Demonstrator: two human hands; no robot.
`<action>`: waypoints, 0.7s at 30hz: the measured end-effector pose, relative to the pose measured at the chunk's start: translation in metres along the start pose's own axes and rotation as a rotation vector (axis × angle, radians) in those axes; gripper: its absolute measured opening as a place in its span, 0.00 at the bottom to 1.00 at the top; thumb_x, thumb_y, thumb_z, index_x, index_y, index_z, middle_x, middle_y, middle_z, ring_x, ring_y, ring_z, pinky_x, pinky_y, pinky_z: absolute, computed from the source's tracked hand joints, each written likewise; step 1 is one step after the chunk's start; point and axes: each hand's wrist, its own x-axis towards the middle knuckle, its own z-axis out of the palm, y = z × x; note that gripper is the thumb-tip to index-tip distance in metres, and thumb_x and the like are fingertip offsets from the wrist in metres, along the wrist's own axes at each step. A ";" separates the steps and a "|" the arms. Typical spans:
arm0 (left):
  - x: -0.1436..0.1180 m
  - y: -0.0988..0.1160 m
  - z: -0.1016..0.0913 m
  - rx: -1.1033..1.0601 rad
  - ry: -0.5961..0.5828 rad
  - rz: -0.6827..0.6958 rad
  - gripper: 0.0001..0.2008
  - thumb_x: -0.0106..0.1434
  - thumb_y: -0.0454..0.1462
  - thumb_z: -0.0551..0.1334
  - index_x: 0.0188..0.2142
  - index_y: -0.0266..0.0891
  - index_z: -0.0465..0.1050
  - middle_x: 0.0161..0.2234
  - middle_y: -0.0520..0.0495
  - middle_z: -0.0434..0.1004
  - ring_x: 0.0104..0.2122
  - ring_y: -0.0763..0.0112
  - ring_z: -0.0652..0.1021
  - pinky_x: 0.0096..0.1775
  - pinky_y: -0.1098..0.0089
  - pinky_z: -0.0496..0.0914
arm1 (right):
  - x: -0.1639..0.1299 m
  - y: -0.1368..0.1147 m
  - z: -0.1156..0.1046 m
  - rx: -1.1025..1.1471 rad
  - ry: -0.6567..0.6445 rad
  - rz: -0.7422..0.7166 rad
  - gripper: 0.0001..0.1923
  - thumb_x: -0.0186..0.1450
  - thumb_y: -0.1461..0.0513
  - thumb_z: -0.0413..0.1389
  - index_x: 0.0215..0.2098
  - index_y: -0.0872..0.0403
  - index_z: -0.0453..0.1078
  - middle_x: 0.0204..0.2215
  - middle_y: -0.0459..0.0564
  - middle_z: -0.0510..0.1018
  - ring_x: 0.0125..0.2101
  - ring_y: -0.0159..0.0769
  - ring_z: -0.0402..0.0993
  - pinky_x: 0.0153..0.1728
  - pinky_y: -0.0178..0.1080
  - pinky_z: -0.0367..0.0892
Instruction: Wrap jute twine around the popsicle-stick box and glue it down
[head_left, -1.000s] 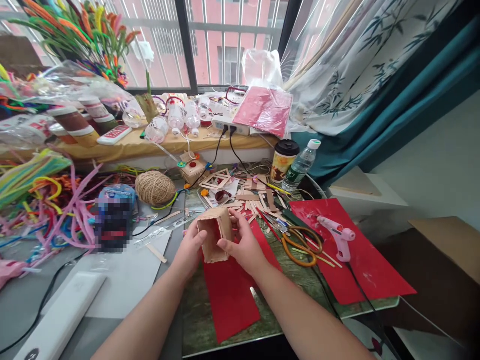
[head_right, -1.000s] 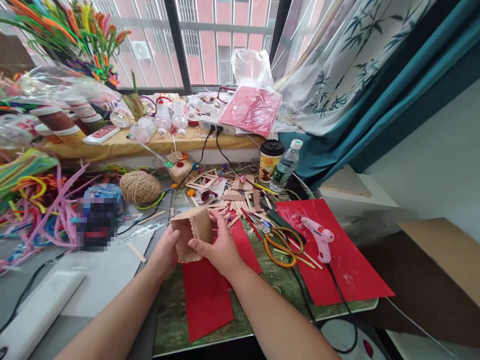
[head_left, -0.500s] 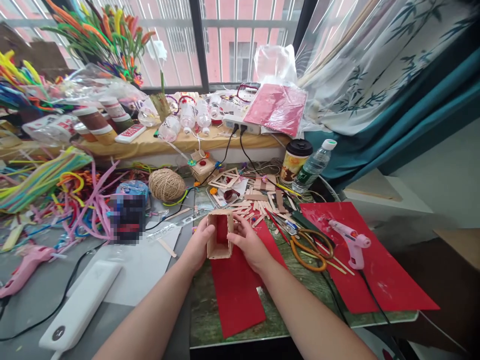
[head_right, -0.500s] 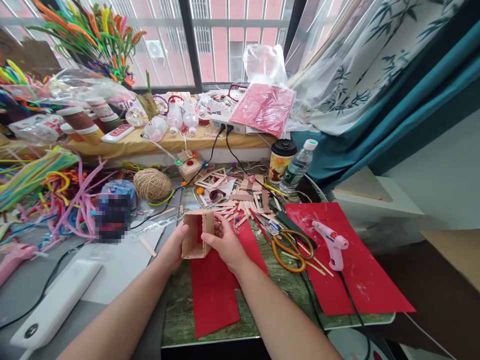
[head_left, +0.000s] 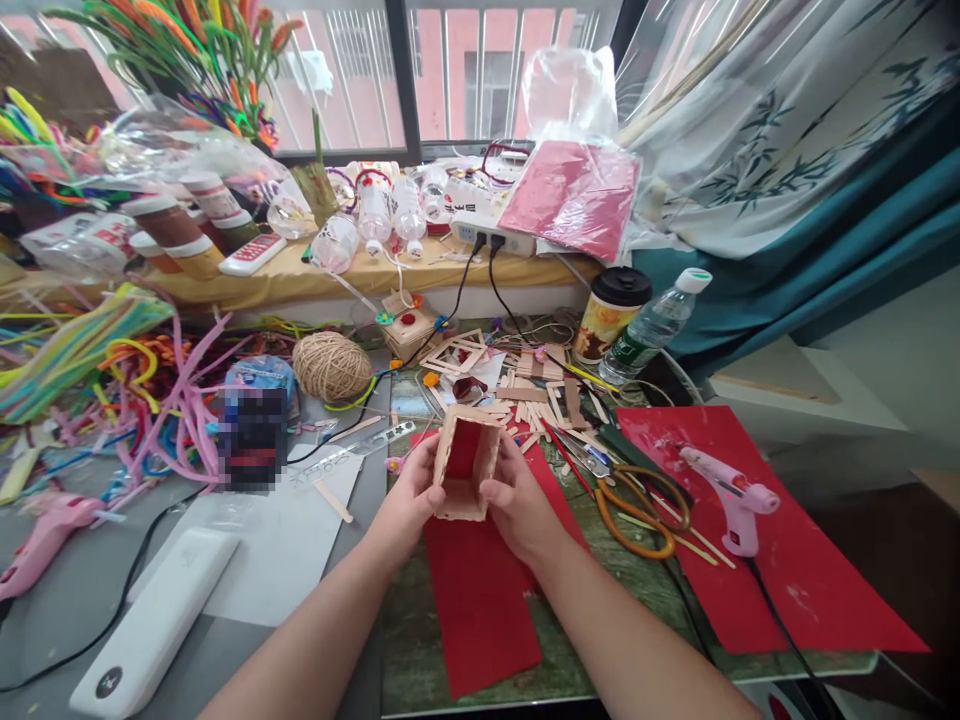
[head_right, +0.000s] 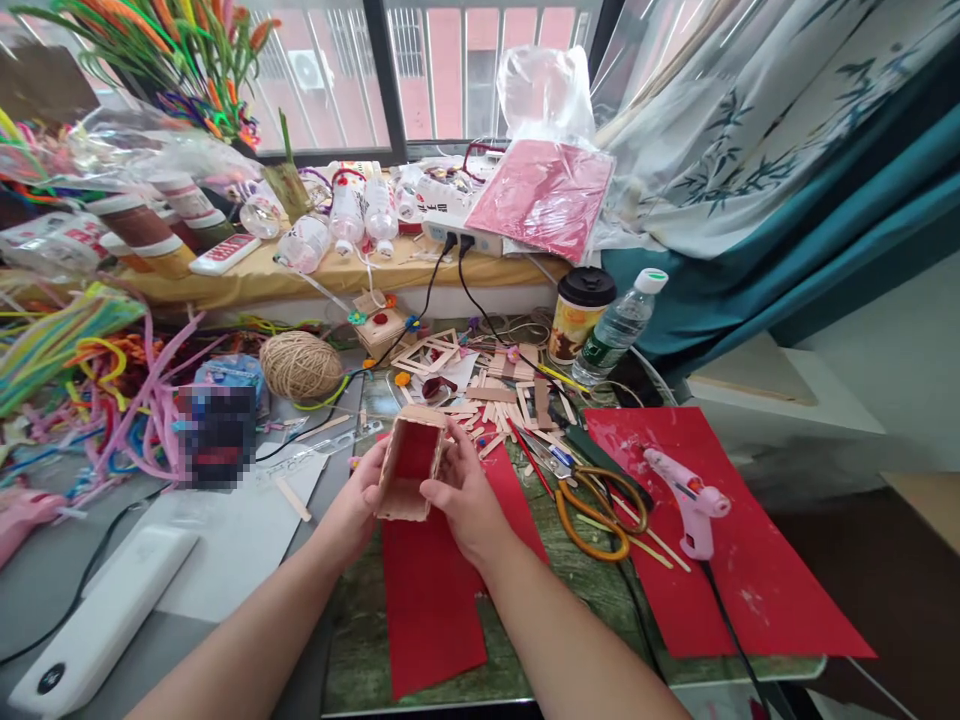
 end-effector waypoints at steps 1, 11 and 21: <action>0.000 0.000 0.000 0.007 -0.004 -0.016 0.49 0.53 0.60 0.75 0.67 0.44 0.66 0.68 0.36 0.67 0.68 0.35 0.66 0.66 0.47 0.62 | 0.000 0.000 -0.001 0.001 0.007 -0.009 0.48 0.53 0.56 0.76 0.68 0.40 0.63 0.62 0.50 0.75 0.64 0.53 0.70 0.67 0.58 0.61; 0.002 0.004 -0.004 0.055 0.064 0.013 0.42 0.55 0.57 0.74 0.62 0.40 0.71 0.60 0.35 0.77 0.61 0.36 0.75 0.58 0.51 0.70 | -0.005 0.014 0.011 0.021 -0.021 -0.059 0.48 0.55 0.59 0.74 0.70 0.40 0.60 0.63 0.49 0.73 0.64 0.48 0.70 0.66 0.52 0.64; -0.003 0.011 -0.007 -0.474 0.122 -0.136 0.34 0.66 0.58 0.60 0.64 0.41 0.69 0.52 0.38 0.83 0.49 0.51 0.83 0.48 0.57 0.77 | -0.011 0.005 -0.002 -0.181 0.074 -0.179 0.21 0.64 0.53 0.68 0.53 0.47 0.74 0.46 0.50 0.81 0.48 0.43 0.78 0.57 0.50 0.73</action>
